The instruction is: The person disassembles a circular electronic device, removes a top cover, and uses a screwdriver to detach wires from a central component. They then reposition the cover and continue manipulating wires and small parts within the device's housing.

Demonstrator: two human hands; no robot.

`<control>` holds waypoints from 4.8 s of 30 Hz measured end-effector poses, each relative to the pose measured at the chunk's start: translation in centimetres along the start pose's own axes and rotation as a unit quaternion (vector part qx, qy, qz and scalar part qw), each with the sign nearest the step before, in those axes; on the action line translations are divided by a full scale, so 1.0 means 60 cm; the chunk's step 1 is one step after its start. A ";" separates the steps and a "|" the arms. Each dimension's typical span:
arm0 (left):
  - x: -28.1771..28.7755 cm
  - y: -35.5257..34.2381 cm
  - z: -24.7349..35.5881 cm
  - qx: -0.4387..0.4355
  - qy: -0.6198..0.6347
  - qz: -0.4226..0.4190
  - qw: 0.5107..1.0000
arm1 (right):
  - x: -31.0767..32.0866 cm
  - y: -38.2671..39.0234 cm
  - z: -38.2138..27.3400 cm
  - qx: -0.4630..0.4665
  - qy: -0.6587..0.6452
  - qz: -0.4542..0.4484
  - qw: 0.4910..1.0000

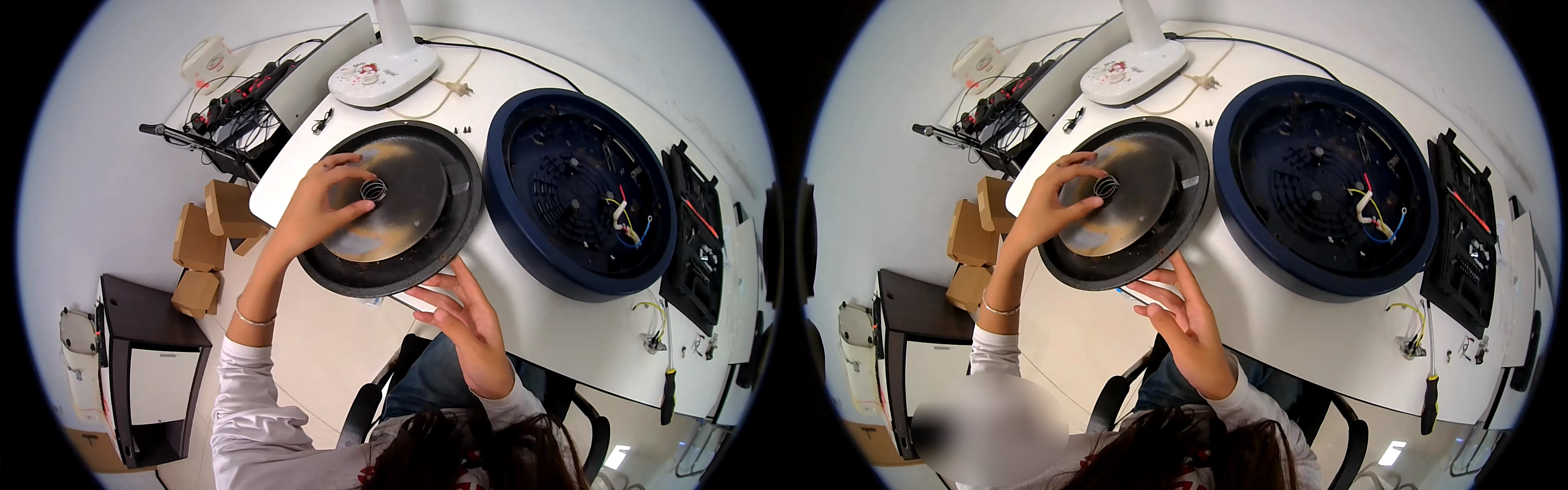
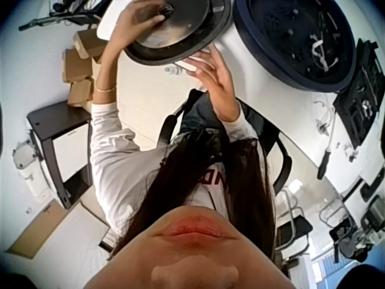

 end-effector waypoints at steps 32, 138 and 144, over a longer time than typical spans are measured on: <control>0.116 0.095 -0.373 0.181 0.025 0.086 0.979 | 0.008 -0.018 0.068 0.054 -0.035 0.029 0.998; -0.228 0.167 0.136 0.137 0.895 -0.032 0.423 | 0.162 0.108 -0.352 0.183 0.759 0.213 0.588; -0.234 0.172 0.149 0.109 0.908 -0.033 0.402 | 0.086 0.064 -0.301 0.233 0.806 0.012 0.544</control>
Point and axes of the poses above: each hand's wrist, its own y-axis away from the middle knuckle, its own x-axis out of the back of the hand, z = x × y, the point moved 2 cm from there along -y, towards the middle knuckle, and after that the axes turned 12 degrees about y, right-handed, at the moved point
